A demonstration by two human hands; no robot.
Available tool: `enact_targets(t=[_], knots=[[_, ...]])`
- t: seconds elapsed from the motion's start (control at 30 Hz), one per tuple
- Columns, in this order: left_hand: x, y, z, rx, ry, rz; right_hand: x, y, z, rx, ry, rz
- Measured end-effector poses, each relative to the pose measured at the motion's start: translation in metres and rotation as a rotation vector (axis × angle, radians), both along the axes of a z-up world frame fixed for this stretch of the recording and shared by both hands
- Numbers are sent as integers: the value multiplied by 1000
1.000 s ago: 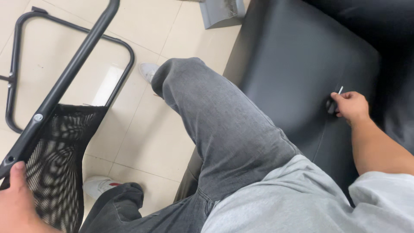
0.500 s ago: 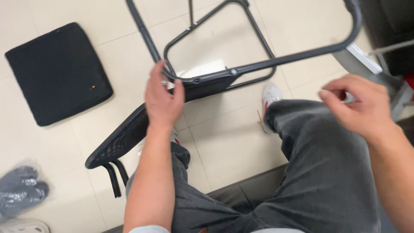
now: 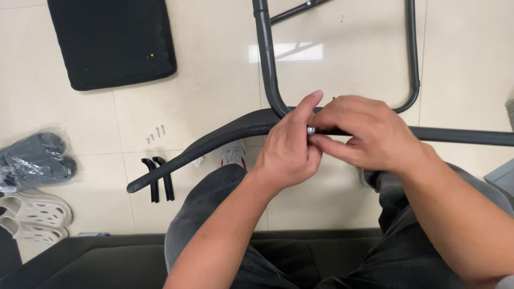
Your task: The person assembles a chair by attaching the mesh seat to the metal frame using an Allen key. They align the seat, insert screws, and tighten them to secure the seat to the frame.
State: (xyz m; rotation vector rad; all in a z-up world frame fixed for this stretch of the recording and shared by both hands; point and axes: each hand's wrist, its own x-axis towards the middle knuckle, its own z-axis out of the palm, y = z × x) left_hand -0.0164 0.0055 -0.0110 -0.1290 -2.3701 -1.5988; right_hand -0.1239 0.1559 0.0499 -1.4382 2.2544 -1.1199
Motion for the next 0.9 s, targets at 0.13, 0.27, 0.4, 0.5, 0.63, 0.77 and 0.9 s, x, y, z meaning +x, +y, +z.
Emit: enact_targets(t=[0.13,0.27,0.4,0.5,0.63,0.77,0.9], knots=[[-1,2,3,-88,87,9,-9,1,-2,-10,85,-9],[1,8,6,-51,69,-48,0,5,-2,-64,191,25],[-3,10,17,-27,54,-125,1,10,1,-132,258,52],[-4,-4,20,-154,110,-123,-12,20,0,-180,144,-32],[0,-34,17,-529,14,34,-28,39,-5,-102,84,-152],[5,-37,5,-667,-145,139,-20,45,-18,36,105,-126],[1,-38,-4,-755,-206,116,-17,41,-22,56,111,-90]])
